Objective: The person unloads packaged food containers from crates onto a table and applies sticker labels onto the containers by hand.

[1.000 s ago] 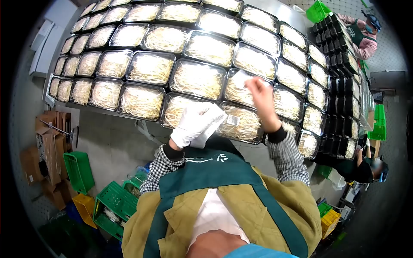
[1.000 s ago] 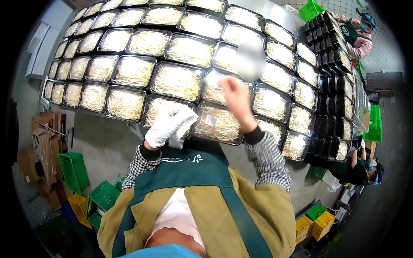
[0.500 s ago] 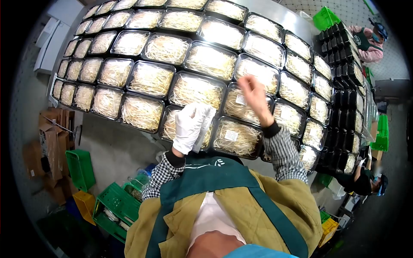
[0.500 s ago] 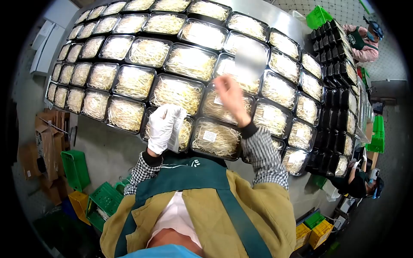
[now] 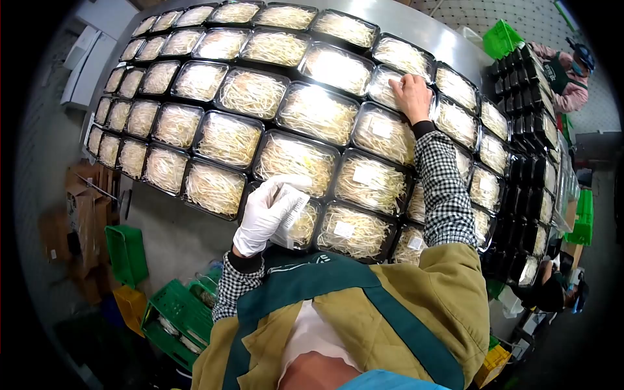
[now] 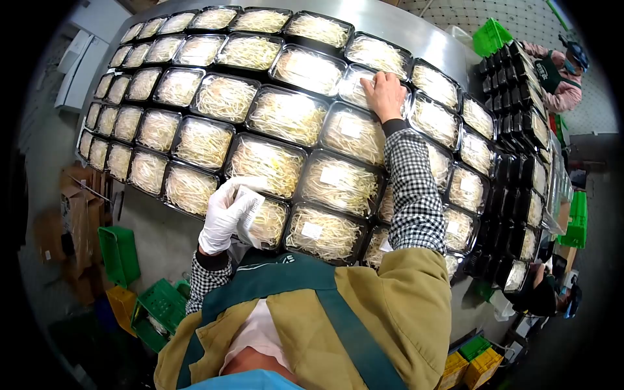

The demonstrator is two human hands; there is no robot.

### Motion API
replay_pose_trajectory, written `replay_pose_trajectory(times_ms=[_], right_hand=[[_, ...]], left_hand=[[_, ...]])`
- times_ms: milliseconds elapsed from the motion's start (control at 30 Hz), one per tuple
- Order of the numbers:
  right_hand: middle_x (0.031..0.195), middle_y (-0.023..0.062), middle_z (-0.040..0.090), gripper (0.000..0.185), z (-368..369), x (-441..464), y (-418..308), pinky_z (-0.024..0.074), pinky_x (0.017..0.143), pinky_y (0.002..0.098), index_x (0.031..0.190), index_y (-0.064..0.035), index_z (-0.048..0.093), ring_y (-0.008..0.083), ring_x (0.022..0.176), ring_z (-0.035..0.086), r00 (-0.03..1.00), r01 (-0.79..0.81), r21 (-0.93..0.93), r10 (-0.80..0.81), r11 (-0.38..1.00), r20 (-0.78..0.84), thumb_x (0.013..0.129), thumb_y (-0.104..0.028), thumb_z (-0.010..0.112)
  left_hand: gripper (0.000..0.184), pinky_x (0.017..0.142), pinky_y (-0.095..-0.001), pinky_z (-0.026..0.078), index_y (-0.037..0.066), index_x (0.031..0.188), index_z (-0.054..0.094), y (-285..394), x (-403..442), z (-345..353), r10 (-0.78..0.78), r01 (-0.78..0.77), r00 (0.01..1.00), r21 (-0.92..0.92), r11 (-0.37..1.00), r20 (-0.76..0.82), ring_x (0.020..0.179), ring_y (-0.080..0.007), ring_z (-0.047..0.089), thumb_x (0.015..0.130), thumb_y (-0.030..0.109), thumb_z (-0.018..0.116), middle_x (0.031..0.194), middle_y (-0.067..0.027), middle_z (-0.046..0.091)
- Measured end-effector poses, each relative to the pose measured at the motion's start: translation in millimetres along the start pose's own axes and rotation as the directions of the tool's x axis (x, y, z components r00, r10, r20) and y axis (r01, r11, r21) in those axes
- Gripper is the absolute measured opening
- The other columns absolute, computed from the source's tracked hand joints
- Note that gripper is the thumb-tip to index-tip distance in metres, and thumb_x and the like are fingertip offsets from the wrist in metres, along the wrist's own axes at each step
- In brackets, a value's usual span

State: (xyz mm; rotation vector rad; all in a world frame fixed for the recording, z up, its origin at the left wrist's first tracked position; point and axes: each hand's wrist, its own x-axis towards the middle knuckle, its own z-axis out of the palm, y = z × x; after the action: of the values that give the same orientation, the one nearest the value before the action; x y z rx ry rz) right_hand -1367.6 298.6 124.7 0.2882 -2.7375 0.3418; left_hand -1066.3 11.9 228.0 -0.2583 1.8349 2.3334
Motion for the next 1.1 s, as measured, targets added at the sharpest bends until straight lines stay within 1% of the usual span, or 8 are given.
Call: replay_pose_trajectory(times_ms=[167,200,233,300,367,567,833,1100], right_hand=[[0.096,0.0132,0.057,0.028,-12,-14,-19,0.0434,0.077,0.0387,0.107,-0.0013,0.051,0.0279,0.087,0.056,0.967,0.09,0.132,-0.054,0.987,-0.251,0.085,-0.018,0.058],[0.099,0.0133,0.06,0.028,-27,-36,-43,0.048,0.073,0.0341,0.111,-0.0025,0.053,0.024,0.085,0.059,0.985,-0.159,0.354,0.122,0.922,0.124,0.09,-0.021,0.053],[0.103,0.0112,0.061,0.029,-68,-58,-83,0.0486,0.073,0.03,0.111,-0.0022,0.055,0.0184,0.084,0.06,0.818,-0.553,0.741,0.077,0.381,0.57,0.093,-0.024,0.052],[0.101,0.005,0.063,0.03,-85,-101,-116,0.0469,0.076,0.0251,0.107,-0.0045,0.062,0.0095,0.084,0.059,0.703,-0.417,0.87,-0.513,0.265,0.493,0.091,-0.029,0.057],[0.098,0.002,0.064,0.026,-120,-126,-147,0.0465,0.077,0.0245,0.105,-0.0065,0.063,0.0084,0.085,0.058,0.472,-0.65,0.682,-0.524,0.337,0.709,0.088,-0.027,0.062],[0.089,0.0138,0.064,0.024,-34,8,-33,0.048,0.069,0.0364,0.09,-0.0029,0.061,0.0243,0.079,0.062,0.977,-0.128,0.716,-0.034,0.686,0.208,0.092,-0.024,0.05],[0.098,0.0146,0.059,0.039,42,123,41,0.0446,0.075,0.0458,0.096,-0.0084,0.059,0.0321,0.092,0.058,1.0,0.027,-0.114,-0.027,0.993,-0.004,0.085,-0.046,0.054],[0.097,0.0163,0.059,0.021,2,49,-35,0.0453,0.073,0.0422,0.102,-0.0044,0.058,0.0351,0.088,0.056,0.955,0.126,0.259,-0.046,0.958,-0.294,0.086,-0.016,0.053]], left_hand=[[0.007,0.074,-0.0221,0.048,-0.001,0.089,0.063,-8,20,9,0.073,-0.057,0.985,0.11,0.992,-0.155,0.081,-0.0089,0.06,0.087,0.003,0.058,0.088,-0.0053,0.065],[0.008,0.068,-0.0204,0.046,-0.001,0.088,0.063,-18,19,9,0.122,-0.092,0.974,0.161,0.983,-0.189,0.075,-0.0069,0.057,0.088,0.006,0.059,0.083,-0.0027,0.064],[0.011,0.063,-0.0195,0.043,-0.001,0.086,0.064,-24,23,11,0.189,-0.145,0.957,0.2,0.969,-0.221,0.07,-0.0044,0.053,0.089,0.01,0.06,0.078,0.0005,0.061],[0.015,0.058,-0.0211,0.043,-0.002,0.077,0.062,-28,33,17,0.248,-0.116,0.926,0.409,0.905,-0.286,0.064,-0.006,0.053,0.086,0.009,0.064,0.07,-0.0001,0.061],[0.012,0.054,-0.0207,0.041,0.0,0.079,0.065,-11,33,33,0.173,-0.115,0.943,0.208,0.971,-0.286,0.061,-0.0047,0.05,0.084,0.01,0.066,0.067,0.0009,0.059],[0.013,0.071,-0.0213,0.047,-0.002,0.095,0.066,-1,23,13,-0.064,0.062,0.998,0.192,0.979,0.005,0.078,-0.0068,0.059,0.085,0.005,0.061,0.085,-0.004,0.066],[0.025,0.078,-0.0231,0.048,-0.006,0.107,0.06,26,-3,2,-0.146,0.115,0.962,-0.145,0.983,-0.23,0.086,-0.0109,0.061,0.083,-0.002,0.059,0.097,-0.0095,0.066],[0.004,0.073,-0.0216,0.045,0.0,0.084,0.062,-7,-15,-23,0.127,-0.061,0.97,0.295,0.954,-0.21,0.077,-0.009,0.057,0.085,0.003,0.06,0.082,-0.0039,0.063]])
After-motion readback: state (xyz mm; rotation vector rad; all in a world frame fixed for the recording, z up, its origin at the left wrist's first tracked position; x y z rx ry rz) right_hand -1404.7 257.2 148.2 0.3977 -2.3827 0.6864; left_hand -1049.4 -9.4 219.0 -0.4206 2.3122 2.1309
